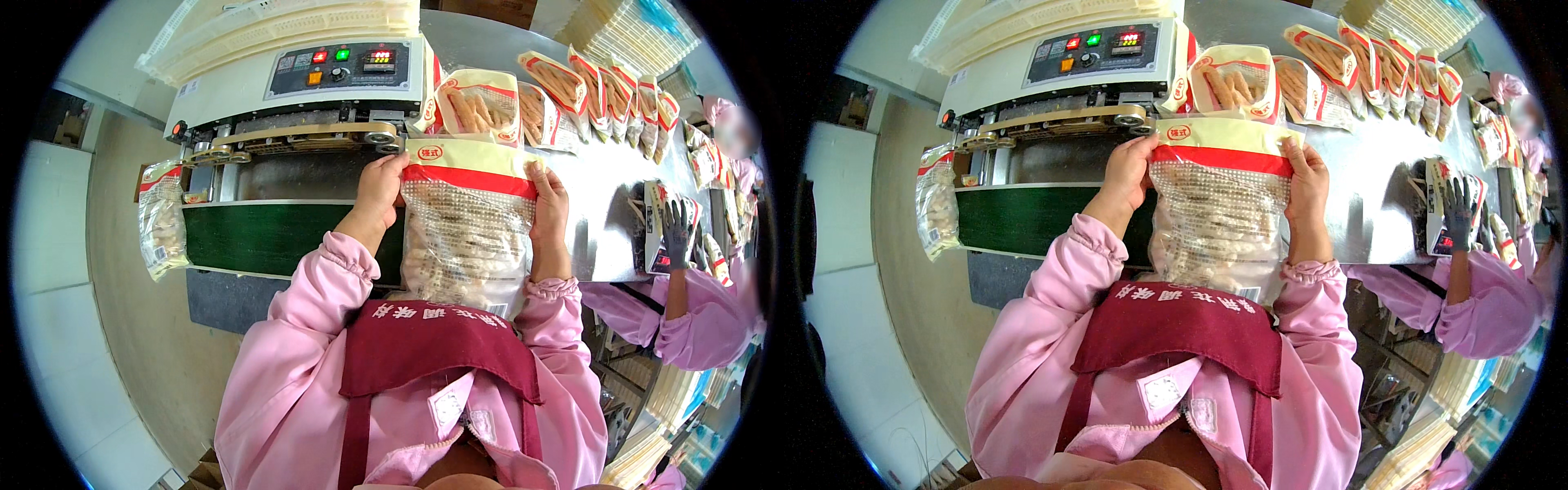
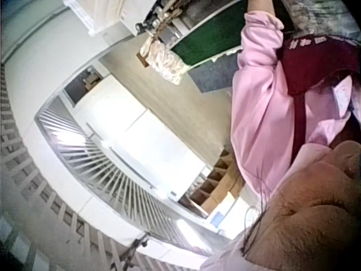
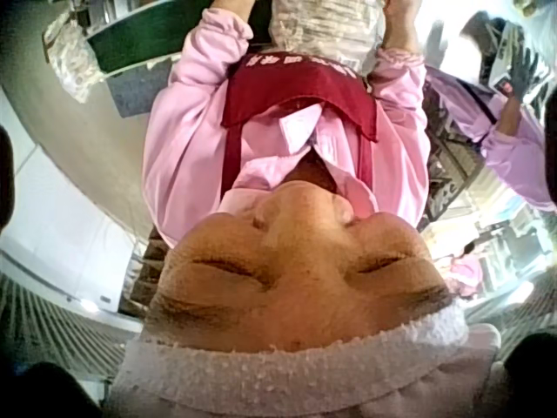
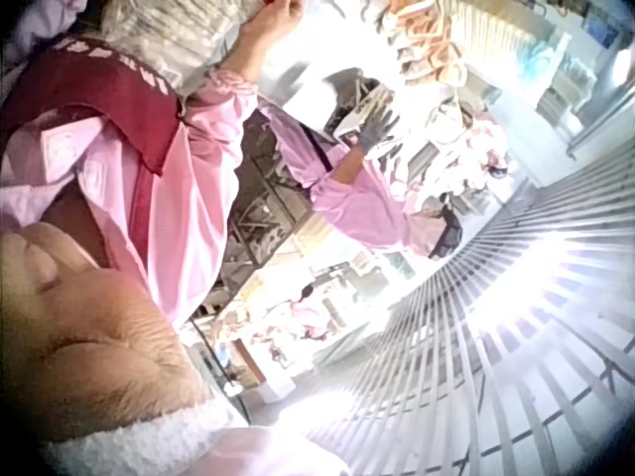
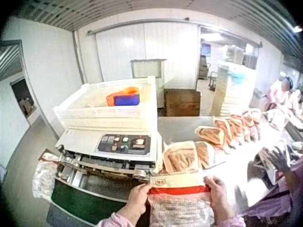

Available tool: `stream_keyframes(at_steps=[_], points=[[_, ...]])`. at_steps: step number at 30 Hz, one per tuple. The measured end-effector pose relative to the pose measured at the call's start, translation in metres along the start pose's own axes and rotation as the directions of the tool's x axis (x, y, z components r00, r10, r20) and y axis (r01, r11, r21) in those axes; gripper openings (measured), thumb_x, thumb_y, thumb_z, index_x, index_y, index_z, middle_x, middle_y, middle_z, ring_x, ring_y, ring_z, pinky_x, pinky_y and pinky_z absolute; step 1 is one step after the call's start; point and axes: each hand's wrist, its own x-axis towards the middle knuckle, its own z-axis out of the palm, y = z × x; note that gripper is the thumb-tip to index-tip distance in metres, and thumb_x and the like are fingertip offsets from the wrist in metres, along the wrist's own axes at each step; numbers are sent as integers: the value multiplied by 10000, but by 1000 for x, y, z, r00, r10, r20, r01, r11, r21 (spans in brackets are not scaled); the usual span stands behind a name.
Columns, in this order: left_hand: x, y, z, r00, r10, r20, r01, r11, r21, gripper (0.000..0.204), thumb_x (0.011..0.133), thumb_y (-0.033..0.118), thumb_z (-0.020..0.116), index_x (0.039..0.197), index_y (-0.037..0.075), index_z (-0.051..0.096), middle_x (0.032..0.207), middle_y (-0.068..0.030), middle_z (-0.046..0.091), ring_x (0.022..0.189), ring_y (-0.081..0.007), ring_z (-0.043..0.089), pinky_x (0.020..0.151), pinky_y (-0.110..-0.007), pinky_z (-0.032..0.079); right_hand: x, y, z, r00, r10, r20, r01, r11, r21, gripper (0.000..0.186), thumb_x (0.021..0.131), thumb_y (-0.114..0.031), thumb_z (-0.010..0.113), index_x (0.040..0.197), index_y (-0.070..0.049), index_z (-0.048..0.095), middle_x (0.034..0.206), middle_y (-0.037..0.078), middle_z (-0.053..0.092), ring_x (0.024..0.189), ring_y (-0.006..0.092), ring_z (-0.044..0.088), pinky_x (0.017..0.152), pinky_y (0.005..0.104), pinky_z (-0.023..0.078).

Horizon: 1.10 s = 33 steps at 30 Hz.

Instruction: The person places pre-filled food packages into a heat-sealing machine, seals them, and sets them aside. They repeat this process for multiple packages and then place the sealed packages into a cardboard box.

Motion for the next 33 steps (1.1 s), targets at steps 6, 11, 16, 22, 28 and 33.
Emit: stream_keyframes(at_steps=[6,11,16,22,28,33], points=[[24,-9,-23,981,180,-70,-165,969,183,212,876,163,631,936,-27,703,878,-79,700,780,-153,638,725,-287,493,-3,8,20,982,-45,-181,40,999,-30,148,943,-160,651,929,-13,657,872,53,687,736,118,629,689,246,504],[28,2,-47,924,361,-124,-311,900,307,235,830,176,670,919,-35,722,840,-65,696,771,-135,605,730,-281,473,6,27,41,986,-141,-88,136,989,-62,128,946,-124,620,875,-25,659,848,54,688,707,99,600,651,245,480],[28,17,-72,917,371,-146,-305,888,344,269,860,189,651,971,-47,717,905,-75,706,814,-141,614,762,-278,471,14,49,59,990,-134,-32,131,988,-84,152,952,-124,609,960,12,679,858,36,684,726,85,584,659,239,467],[29,23,-90,871,449,-201,-363,863,351,286,860,181,675,1022,-52,707,959,-86,708,869,-147,619,803,-275,468,21,72,63,993,-115,38,118,987,-113,166,950,-138,620,991,11,682,857,-2,657,743,70,537,699,241,449],[-2,61,-112,933,292,-213,-195,903,383,348,932,289,660,1147,15,655,982,-41,679,854,-135,603,734,-286,466,1,54,64,983,-104,153,128,980,-155,156,983,-130,587,1036,-8,668,834,0,636,699,46,528,640,209,441],[-44,107,-163,853,473,-220,-306,795,523,405,960,256,634,1272,4,577,1174,-170,661,1083,-230,639,963,-335,494,-19,25,14,986,-154,60,165,924,-346,168,970,-86,599,1126,-42,644,895,-5,657,698,76,604,609,218,495]])
